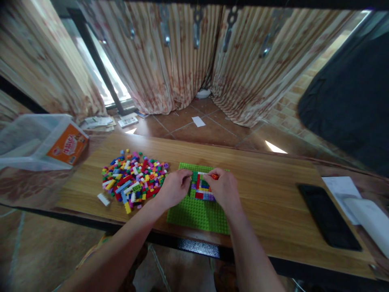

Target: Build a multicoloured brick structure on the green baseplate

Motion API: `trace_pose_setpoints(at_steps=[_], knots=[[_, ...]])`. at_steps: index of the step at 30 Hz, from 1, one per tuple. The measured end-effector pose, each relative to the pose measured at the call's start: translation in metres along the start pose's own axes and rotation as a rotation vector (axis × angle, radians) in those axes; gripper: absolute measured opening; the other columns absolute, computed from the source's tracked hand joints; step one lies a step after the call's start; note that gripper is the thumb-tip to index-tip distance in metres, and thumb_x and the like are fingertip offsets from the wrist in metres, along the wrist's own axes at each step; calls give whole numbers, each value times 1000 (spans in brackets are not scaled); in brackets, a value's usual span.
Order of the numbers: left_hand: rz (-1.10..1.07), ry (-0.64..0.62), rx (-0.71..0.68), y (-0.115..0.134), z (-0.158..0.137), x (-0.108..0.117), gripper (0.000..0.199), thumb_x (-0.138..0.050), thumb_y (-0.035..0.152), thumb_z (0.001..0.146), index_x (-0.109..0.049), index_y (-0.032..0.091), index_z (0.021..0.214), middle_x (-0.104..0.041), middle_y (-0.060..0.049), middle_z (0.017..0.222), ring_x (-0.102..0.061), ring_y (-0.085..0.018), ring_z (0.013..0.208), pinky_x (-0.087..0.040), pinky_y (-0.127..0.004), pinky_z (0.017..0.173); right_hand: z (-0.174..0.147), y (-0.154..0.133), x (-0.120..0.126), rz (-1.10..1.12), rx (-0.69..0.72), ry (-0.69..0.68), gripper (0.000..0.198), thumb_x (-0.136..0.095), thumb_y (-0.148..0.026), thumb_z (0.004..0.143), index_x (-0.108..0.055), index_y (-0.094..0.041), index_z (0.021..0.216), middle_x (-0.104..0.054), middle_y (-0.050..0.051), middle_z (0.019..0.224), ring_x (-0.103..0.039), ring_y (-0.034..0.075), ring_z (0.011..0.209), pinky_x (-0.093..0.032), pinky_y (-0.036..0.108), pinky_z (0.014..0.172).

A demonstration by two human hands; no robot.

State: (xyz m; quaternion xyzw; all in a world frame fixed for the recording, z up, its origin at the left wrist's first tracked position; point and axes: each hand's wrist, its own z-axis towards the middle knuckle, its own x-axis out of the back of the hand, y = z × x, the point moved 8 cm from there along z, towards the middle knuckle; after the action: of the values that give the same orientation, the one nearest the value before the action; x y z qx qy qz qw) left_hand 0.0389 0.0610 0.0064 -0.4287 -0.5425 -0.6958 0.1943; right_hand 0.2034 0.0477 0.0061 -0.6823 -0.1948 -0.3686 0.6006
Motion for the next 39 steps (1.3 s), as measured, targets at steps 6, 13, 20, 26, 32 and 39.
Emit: trace_pose_setpoints(at_steps=[6, 13, 20, 26, 32, 39], knots=[[21, 15, 9, 1, -1, -1, 23, -46, 14, 90, -69, 16, 93, -72, -9, 95, -69, -21, 89, -52, -31, 82, 4, 0, -2, 29, 17, -14, 26, -63, -44, 75, -69, -20, 68, -69, 4, 63, -61, 18, 60, -40, 30, 59], [8, 9, -15, 0, 1, -1, 24, -46, 13, 89, -69, 17, 93, -72, -8, 92, -68, -21, 86, -51, -30, 79, 1, 2, 1, 158, 16, -34, 30, -64, -48, 75, -70, -19, 70, -66, 2, 60, -58, 16, 56, -41, 29, 57], [8, -22, -22, -2, 5, 0, 24, -46, 13, 89, -69, 18, 85, -72, -6, 86, -67, -18, 81, -50, -27, 75, 0, 21, 13, 587, -184, -115, 31, -68, -41, 75, -69, -15, 91, -68, 3, 70, -59, 13, 56, -50, 26, 53], [-4, -22, -18, -3, 5, -2, 25, -46, 13, 89, -70, 18, 91, -73, -6, 91, -68, -19, 87, -51, -28, 79, -9, 15, 14, 727, -189, -305, 47, -68, -26, 74, -63, -18, 121, -74, 5, 93, -71, 16, 80, -58, 33, 82], [1, -19, -10, -4, 4, -2, 25, -46, 14, 89, -71, 18, 93, -74, -6, 94, -69, -20, 88, -52, -29, 82, -20, 7, 2, 581, -137, -462, 39, -68, -34, 75, -70, -17, 111, -73, 2, 74, -68, 15, 65, -59, 31, 67], [7, -3, -15, -4, 4, -1, 25, -46, 15, 89, -70, 19, 95, -74, -6, 95, -69, -21, 90, -52, -29, 81, -22, 2, -13, 365, -86, -348, 25, -67, -29, 74, -65, -18, 97, -71, 2, 70, -63, 14, 51, -52, 27, 49]])
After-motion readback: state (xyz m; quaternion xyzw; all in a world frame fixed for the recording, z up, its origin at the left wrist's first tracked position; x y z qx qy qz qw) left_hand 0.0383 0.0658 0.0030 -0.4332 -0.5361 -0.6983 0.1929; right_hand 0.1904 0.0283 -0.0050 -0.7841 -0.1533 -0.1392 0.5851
